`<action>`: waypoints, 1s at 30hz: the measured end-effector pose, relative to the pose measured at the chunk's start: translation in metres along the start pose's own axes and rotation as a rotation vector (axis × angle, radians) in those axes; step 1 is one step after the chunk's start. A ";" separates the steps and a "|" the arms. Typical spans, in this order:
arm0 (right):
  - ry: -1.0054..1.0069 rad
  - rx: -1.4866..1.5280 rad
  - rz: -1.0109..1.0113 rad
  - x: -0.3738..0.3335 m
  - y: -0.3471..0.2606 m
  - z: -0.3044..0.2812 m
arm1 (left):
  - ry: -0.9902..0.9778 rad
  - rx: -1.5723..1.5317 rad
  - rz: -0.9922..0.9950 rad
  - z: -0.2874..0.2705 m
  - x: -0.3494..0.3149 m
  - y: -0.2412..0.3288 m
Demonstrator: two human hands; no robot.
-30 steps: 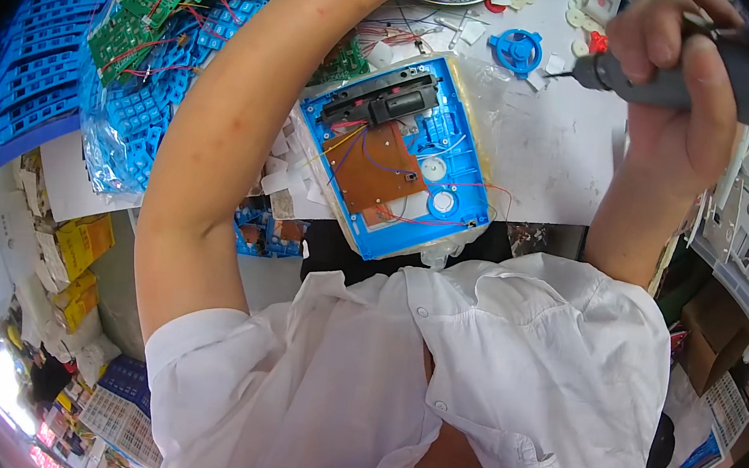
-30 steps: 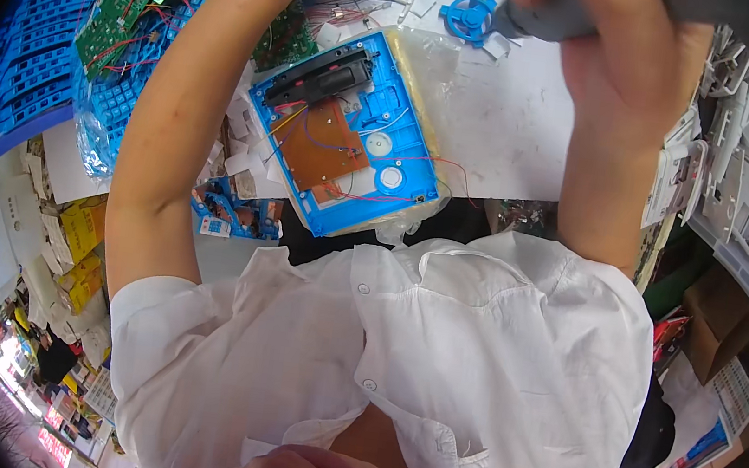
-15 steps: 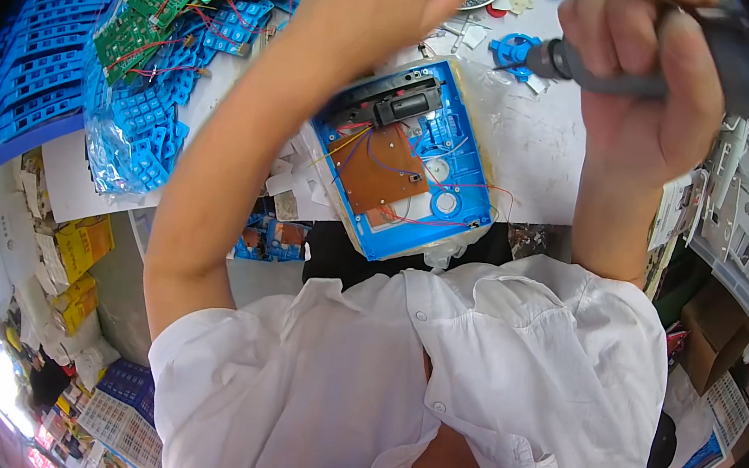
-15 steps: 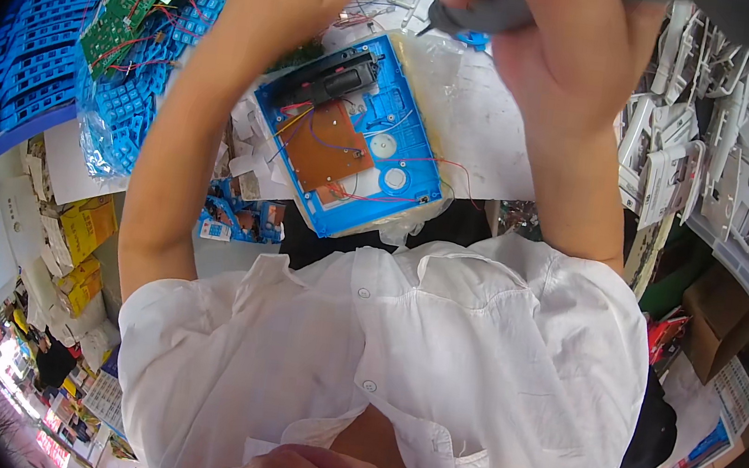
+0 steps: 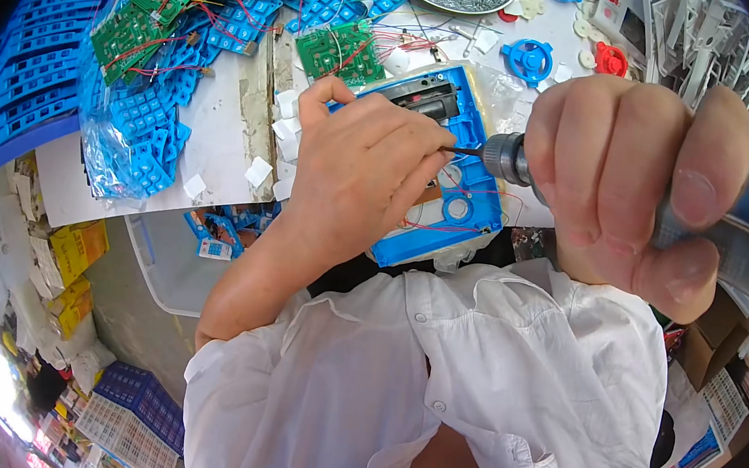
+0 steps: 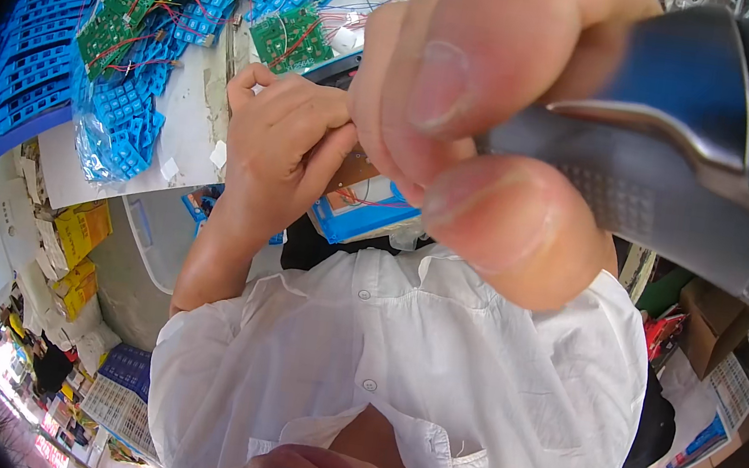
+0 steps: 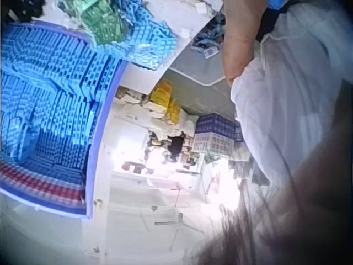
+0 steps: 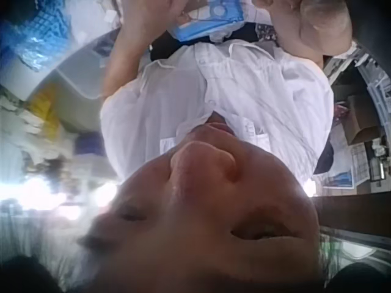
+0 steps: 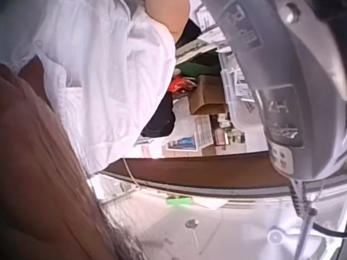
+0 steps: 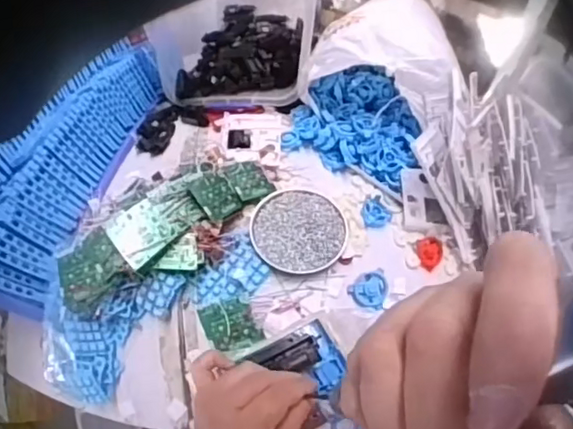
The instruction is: Assembling electronic components and wires into a blue plastic housing using glue.
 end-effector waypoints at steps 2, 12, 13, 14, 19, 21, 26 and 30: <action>0.001 -0.017 0.041 0.002 -0.001 0.002 | 0.010 0.002 0.000 0.000 0.000 -0.002; 0.027 -0.066 -0.005 0.013 0.018 -0.010 | 0.057 0.222 -0.075 -0.007 0.016 -0.002; 0.039 -0.083 -0.022 0.014 0.025 -0.018 | 0.024 0.239 -0.070 -0.002 0.014 -0.006; 0.100 -0.061 -0.053 0.015 0.036 -0.017 | -0.002 0.270 -0.079 0.004 0.005 -0.015; 0.408 0.034 -0.056 0.011 0.068 -0.007 | -0.030 0.300 -0.086 0.008 0.001 -0.022; 0.361 -0.050 -0.013 0.010 0.072 -0.010 | -0.028 0.298 -0.089 0.008 0.002 -0.021; 0.324 -0.149 0.040 0.010 0.081 -0.009 | -0.001 0.283 -0.076 0.010 0.000 -0.023; 0.269 -0.262 0.059 0.013 0.083 -0.016 | -0.023 0.198 -0.062 0.011 0.005 -0.026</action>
Point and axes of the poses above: each hand's wrist, its own x-axis towards the middle knuckle, its own z-axis out of the palm, y = z × x, the point moved 2 cm from there along x, towards the middle knuckle, and after that the axes turned 2 degrees about -x, right-handed, at the moved point
